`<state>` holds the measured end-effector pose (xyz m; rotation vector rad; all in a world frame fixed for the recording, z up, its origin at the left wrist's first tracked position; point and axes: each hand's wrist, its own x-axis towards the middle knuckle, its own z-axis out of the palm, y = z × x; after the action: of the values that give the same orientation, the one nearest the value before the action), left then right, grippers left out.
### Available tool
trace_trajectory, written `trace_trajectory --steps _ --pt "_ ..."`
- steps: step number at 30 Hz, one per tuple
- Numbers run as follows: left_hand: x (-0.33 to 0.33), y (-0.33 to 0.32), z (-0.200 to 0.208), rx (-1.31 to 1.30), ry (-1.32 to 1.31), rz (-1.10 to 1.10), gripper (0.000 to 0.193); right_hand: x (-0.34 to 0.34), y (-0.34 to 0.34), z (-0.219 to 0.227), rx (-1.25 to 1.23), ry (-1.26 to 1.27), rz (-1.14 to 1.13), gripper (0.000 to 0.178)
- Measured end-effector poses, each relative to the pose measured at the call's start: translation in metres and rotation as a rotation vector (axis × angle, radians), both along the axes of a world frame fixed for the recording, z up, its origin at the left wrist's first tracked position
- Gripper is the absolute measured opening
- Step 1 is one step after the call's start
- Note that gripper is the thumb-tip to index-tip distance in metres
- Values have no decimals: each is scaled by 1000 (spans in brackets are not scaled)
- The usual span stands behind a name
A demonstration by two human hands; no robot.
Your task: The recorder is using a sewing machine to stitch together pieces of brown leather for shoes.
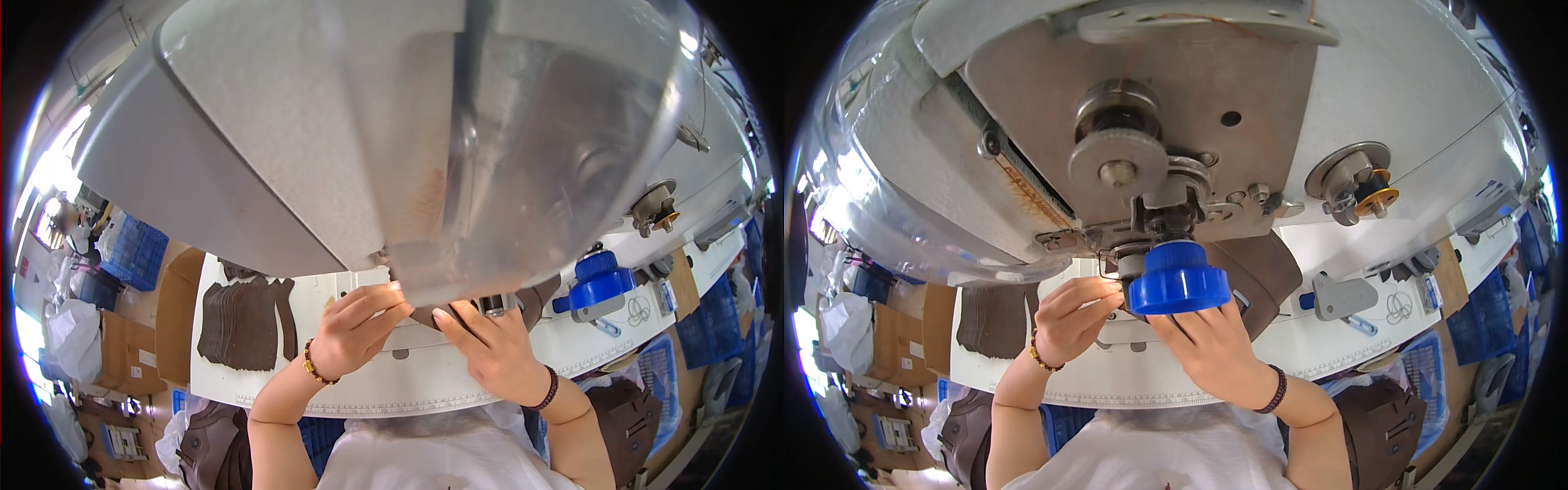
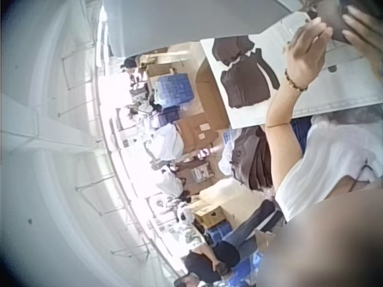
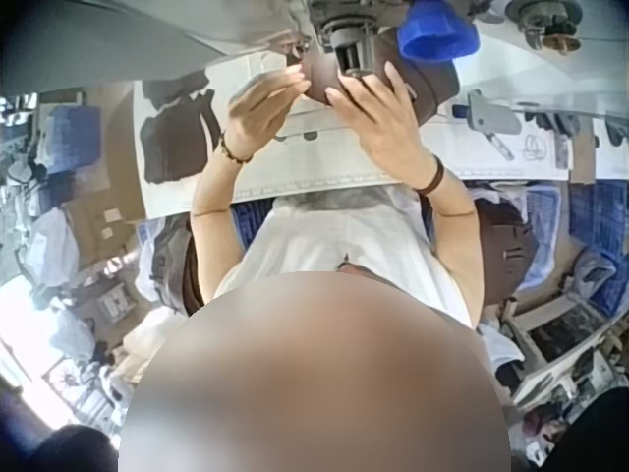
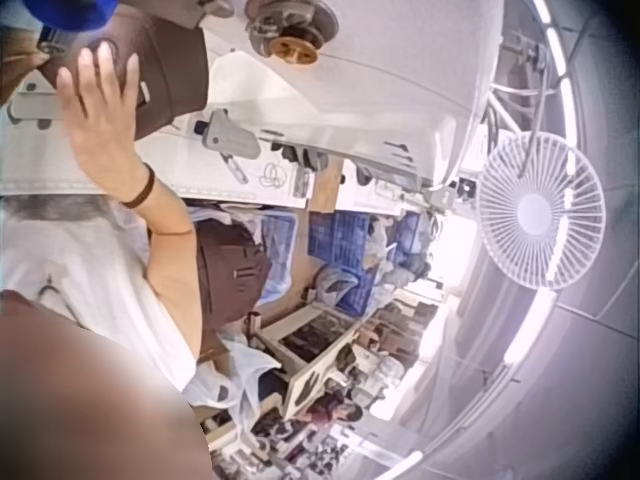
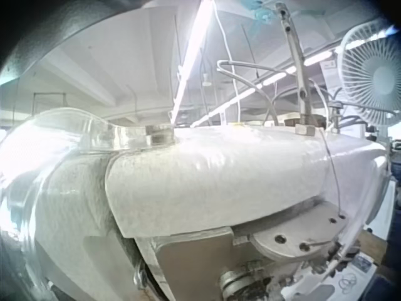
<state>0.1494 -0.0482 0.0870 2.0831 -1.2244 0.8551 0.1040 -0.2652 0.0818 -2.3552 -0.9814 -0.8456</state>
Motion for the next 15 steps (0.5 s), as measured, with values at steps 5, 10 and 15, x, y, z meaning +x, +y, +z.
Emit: trace_trajectory --steps 5,10,15 --pt "1 2 4 126 -94 -53 31 2 0 -1 -5 5 -3 48" --pt "3 5 1 150 -153 -68 29 1 1 -2 -20 7 -15 48" --pt "4 4 0 152 -213 -69 24 -1 1 -3 -52 16 -33 46"
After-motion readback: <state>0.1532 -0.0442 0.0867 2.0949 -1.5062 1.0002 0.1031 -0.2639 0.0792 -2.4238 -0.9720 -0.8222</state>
